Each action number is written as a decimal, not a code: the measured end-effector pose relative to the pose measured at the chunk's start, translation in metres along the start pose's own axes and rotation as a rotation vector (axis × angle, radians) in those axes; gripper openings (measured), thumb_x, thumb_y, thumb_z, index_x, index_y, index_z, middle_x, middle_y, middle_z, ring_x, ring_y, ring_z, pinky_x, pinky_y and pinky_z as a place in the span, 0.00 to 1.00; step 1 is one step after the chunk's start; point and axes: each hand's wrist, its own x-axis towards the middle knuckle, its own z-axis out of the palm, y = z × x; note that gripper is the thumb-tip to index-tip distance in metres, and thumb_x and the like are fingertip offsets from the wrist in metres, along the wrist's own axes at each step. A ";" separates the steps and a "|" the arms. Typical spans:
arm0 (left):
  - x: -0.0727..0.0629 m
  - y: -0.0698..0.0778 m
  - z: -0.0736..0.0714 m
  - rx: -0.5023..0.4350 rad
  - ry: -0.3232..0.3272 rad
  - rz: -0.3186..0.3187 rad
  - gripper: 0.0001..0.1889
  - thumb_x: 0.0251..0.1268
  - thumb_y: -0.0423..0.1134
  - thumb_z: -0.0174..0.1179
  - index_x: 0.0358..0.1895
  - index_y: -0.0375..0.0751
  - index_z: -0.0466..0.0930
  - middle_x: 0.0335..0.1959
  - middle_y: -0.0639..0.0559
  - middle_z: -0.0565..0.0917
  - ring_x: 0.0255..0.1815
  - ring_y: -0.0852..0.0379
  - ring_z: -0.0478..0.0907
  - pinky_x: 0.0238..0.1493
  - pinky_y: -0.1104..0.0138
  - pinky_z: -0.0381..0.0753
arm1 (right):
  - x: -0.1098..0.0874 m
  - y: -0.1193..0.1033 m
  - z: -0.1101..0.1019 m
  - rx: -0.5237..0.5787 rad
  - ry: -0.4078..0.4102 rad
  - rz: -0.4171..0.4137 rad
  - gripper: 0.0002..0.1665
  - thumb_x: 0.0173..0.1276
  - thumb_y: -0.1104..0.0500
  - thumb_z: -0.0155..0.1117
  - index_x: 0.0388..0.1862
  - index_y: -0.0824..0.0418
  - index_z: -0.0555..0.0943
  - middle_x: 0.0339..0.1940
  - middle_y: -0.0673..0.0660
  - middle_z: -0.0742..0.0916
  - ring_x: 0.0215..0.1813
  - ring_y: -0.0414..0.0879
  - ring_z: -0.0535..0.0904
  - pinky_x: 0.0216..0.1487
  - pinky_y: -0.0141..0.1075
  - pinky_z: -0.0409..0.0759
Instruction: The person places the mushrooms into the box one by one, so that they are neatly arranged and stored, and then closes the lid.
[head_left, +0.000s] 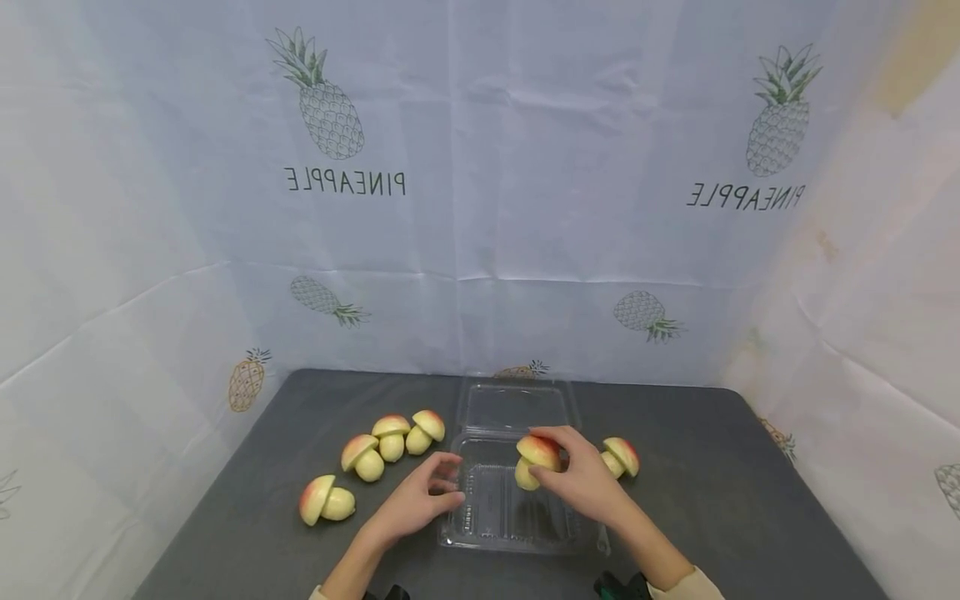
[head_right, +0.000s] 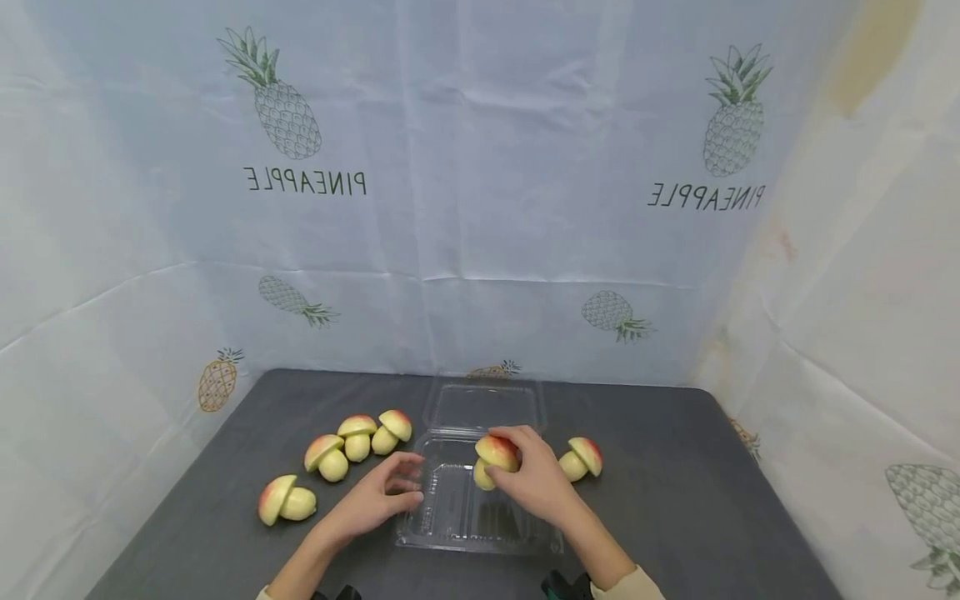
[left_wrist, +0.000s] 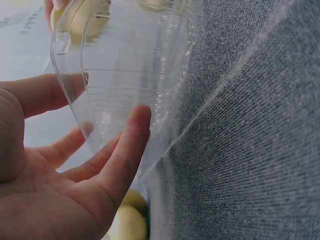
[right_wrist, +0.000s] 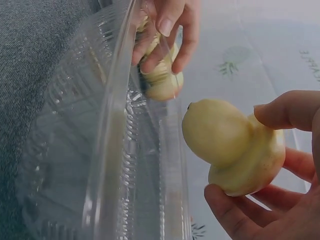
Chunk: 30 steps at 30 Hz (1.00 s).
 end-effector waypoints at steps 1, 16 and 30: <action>0.000 0.000 0.000 0.004 0.001 -0.001 0.29 0.71 0.38 0.65 0.71 0.34 0.66 0.62 0.34 0.74 0.59 0.39 0.78 0.52 0.51 0.82 | 0.002 0.000 0.002 0.003 -0.004 0.002 0.30 0.66 0.54 0.74 0.67 0.54 0.79 0.59 0.53 0.81 0.52 0.47 0.78 0.42 0.35 0.80; -0.001 0.000 -0.001 0.003 0.000 0.003 0.29 0.70 0.39 0.66 0.70 0.35 0.67 0.60 0.35 0.76 0.58 0.39 0.79 0.51 0.51 0.82 | 0.022 0.004 0.028 -0.033 -0.121 -0.042 0.32 0.67 0.52 0.73 0.66 0.64 0.77 0.56 0.56 0.81 0.49 0.47 0.79 0.44 0.38 0.81; -0.001 0.000 0.000 0.022 0.002 0.021 0.29 0.70 0.38 0.66 0.70 0.34 0.67 0.60 0.35 0.76 0.57 0.39 0.79 0.51 0.51 0.82 | 0.036 0.008 0.054 -0.137 -0.166 -0.045 0.30 0.64 0.55 0.74 0.62 0.66 0.80 0.52 0.59 0.82 0.46 0.48 0.78 0.44 0.46 0.79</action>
